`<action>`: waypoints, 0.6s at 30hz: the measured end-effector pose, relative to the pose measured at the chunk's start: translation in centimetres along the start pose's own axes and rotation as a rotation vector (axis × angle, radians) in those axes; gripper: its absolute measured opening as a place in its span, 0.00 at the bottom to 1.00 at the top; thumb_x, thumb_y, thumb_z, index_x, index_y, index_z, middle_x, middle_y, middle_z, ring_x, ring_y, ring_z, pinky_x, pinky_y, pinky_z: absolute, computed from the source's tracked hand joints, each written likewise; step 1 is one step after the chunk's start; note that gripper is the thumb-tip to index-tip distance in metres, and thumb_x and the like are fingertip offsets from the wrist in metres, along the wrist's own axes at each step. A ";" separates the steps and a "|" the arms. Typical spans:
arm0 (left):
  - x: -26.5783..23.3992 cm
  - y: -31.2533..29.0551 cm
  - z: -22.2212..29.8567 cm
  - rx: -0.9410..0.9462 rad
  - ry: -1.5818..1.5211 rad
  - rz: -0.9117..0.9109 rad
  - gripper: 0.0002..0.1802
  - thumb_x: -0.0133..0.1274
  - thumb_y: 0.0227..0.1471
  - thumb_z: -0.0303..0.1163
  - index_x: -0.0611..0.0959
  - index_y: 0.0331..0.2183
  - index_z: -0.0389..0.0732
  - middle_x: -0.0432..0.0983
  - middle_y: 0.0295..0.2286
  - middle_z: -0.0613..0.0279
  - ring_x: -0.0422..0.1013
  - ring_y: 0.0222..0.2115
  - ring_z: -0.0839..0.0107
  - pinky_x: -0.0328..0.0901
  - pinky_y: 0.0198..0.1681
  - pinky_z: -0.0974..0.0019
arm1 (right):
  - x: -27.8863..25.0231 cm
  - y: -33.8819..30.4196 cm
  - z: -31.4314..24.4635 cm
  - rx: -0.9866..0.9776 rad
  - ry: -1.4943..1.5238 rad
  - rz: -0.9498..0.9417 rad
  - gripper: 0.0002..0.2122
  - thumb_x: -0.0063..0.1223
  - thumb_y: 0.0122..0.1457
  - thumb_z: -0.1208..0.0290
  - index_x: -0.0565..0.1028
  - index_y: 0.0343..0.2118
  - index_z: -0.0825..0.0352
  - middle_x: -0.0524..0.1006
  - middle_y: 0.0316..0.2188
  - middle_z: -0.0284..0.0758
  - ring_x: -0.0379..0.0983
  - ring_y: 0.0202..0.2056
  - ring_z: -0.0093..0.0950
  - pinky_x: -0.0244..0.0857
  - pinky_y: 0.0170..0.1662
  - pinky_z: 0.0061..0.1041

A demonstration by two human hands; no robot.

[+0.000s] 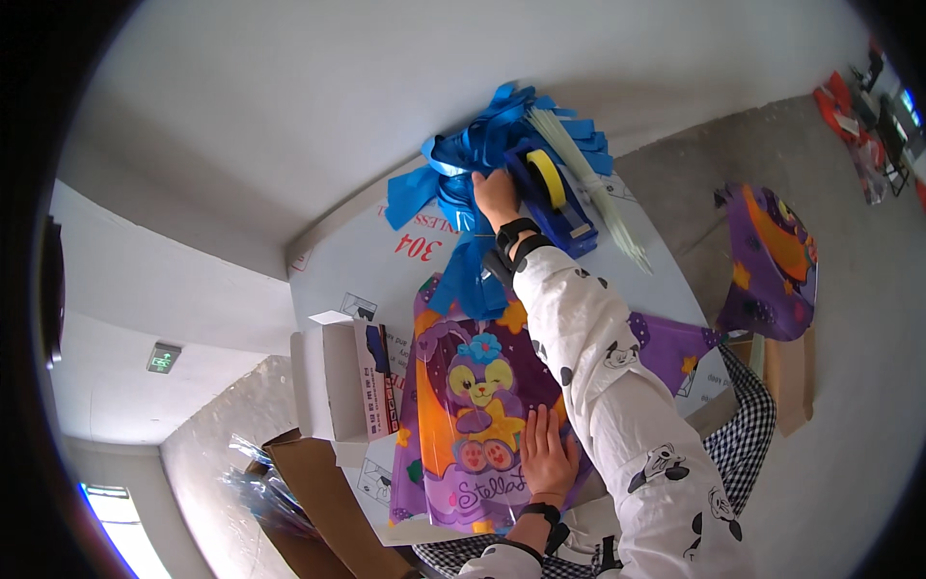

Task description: Assembling a character-themed kite by attaching decorative blue streamers and plastic framing components.

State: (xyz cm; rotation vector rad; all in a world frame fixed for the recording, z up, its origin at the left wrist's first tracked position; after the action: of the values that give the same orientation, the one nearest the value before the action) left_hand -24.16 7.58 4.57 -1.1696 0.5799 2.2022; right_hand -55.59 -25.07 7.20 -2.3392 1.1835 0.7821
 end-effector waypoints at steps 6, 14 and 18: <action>-0.3 -0.2 -1.3 -0.042 0.043 0.013 0.29 0.48 0.53 0.38 0.70 0.56 0.40 0.63 0.58 0.59 0.58 0.60 0.60 0.53 0.62 0.54 | -6.5 -4.5 -7.6 -0.613 1.044 0.136 0.12 0.54 0.60 0.69 0.78 0.40 0.73 0.80 0.37 0.40 0.76 0.41 0.26 0.68 0.47 0.22; -0.4 0.2 0.0 -0.011 -0.006 0.030 0.29 0.47 0.53 0.38 0.70 0.56 0.40 0.62 0.59 0.60 0.57 0.61 0.62 0.53 0.62 0.54 | -25.3 -14.0 -10.9 -0.947 0.866 0.179 0.10 0.50 0.63 0.72 0.77 0.42 0.72 0.80 0.37 0.38 0.76 0.38 0.25 0.68 0.47 0.23; -0.4 -0.2 -0.7 -0.026 0.000 0.033 0.29 0.47 0.53 0.38 0.69 0.56 0.40 0.61 0.59 0.60 0.56 0.61 0.61 0.52 0.62 0.54 | -30.2 -21.1 -9.6 -1.020 0.865 0.278 0.10 0.45 0.64 0.77 0.76 0.42 0.75 0.78 0.35 0.37 0.74 0.34 0.23 0.68 0.42 0.24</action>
State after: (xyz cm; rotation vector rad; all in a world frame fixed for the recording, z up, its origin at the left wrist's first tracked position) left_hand -23.43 7.21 4.55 -1.1819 0.5760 2.2434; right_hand -49.99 -0.80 35.96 -3.6343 1.7437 0.4895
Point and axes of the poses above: each hand's wrist, its own y-axis towards the middle knuckle, its own x-axis out of the palm, z = x × y, the point moved 4 cm from there along y, towards the middle knuckle
